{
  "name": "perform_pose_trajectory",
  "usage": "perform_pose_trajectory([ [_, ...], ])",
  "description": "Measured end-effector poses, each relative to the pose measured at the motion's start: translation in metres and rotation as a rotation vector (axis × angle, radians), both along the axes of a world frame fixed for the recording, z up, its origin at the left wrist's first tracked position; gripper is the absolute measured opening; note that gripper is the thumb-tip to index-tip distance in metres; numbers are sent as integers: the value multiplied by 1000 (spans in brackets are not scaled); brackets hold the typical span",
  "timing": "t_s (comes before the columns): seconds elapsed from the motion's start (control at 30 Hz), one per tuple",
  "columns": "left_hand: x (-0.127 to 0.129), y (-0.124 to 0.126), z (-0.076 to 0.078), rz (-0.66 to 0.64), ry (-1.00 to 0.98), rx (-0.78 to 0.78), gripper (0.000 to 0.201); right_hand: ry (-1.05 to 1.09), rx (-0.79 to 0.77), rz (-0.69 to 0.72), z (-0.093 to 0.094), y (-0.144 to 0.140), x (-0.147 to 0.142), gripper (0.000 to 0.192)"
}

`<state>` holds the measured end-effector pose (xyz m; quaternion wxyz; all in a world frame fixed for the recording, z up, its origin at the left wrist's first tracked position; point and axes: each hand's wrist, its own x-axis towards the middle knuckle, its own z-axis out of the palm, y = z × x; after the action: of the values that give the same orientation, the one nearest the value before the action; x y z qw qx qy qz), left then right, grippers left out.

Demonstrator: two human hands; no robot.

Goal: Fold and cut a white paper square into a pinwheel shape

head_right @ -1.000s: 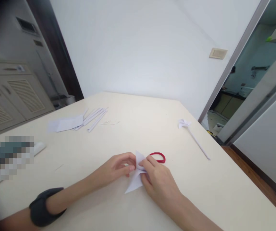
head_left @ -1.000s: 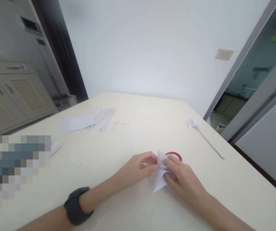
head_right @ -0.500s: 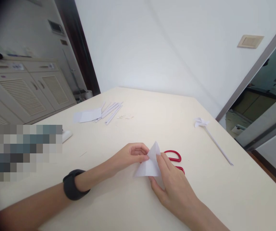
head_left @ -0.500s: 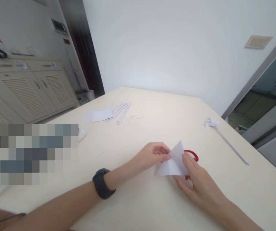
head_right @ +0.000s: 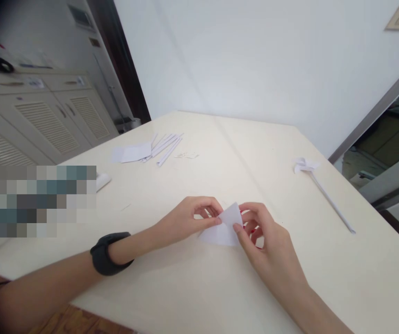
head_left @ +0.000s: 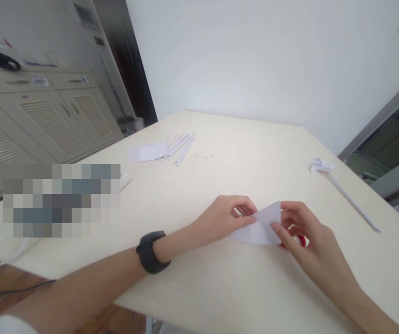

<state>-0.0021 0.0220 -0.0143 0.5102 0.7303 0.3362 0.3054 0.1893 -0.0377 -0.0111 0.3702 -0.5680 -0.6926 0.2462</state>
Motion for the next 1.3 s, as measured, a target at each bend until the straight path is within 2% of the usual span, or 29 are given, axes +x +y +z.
perform_pose_trajectory([
  [0.07, 1, -2, 3, -3, 21, 75, 10, -51, -40, 16, 2, 1, 2, 8],
  [0.13, 1, -4, 5, 4, 23, 114, 11, -38, -88, 34, 2, 1, 4, 9],
  [0.4, 0, 0, 2, 20, 1, -16, 13, 140, -335, 206, -4, 10, 3, 10],
  [0.57, -1, 2, -1, 18, 48, -39, 15, 199, -413, 162, -4, 9, 3, 14],
  [0.63, -2, 2, -1, 7, 44, -64, 16, 215, -421, 146, -3, 9, 2, 16],
  [0.8, -1, 2, 2, -44, 17, -100, 12, 305, -408, 212, 1, 9, 0, 14],
  [0.97, -2, 2, 8, -98, 45, -142, 10, 381, -457, 179, 5, 10, 0, 16],
  [1.13, -3, 1, 3, -158, 39, -190, 15, 440, -426, 80, 9, 10, 1, 18],
  [1.3, -3, 1, 3, -210, -17, -231, 12, 413, -414, 73, 11, 9, 0, 19],
])
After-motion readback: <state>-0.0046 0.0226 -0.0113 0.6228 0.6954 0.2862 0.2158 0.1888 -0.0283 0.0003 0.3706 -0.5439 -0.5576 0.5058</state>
